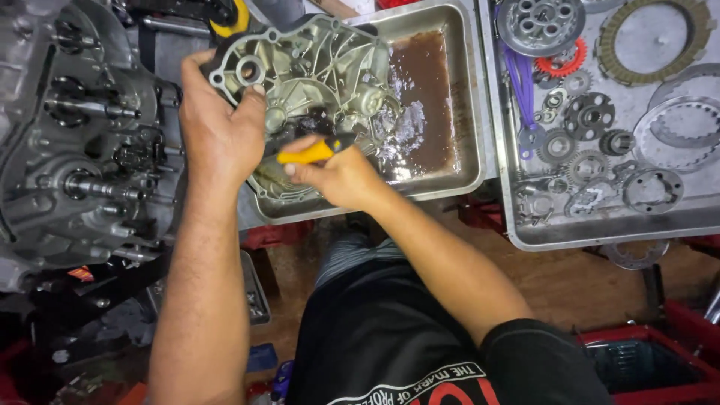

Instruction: Cleaning motorcycle engine components using a brush and solvent in a tray

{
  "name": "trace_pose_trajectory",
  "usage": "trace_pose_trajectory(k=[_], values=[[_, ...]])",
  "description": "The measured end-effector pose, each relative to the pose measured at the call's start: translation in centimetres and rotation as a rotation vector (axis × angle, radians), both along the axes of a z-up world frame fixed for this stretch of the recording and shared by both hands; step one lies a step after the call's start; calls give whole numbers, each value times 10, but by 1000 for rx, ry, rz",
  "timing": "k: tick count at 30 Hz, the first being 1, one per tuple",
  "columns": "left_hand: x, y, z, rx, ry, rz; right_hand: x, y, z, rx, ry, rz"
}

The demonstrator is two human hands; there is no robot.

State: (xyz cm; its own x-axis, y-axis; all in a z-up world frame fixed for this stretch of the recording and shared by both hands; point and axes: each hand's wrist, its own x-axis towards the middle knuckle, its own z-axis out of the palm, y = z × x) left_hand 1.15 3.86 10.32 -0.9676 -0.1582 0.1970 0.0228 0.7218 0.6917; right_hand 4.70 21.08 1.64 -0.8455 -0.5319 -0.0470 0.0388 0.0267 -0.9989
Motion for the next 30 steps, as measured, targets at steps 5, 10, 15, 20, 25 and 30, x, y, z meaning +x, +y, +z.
trace_pose_trajectory(k=[5, 10, 15, 20, 25, 30], values=[[8, -6, -6, 66, -30, 42, -5, 28, 23, 619, 593, -8], [8, -2, -1, 51, -5, 18, 17, -24, 2, 301, 298, -128], [9, -3, 0, 29, 1, 6, 2, -23, 1, 32, 80, -206], [11, -8, -10, 25, -20, 58, -7, -6, -12, 336, 462, -234], [10, -10, -21, 56, 50, 56, 0, -42, -15, -179, 186, -430], [10, -17, -34, 72, 88, 122, -8, 0, 0, 264, 408, -277]])
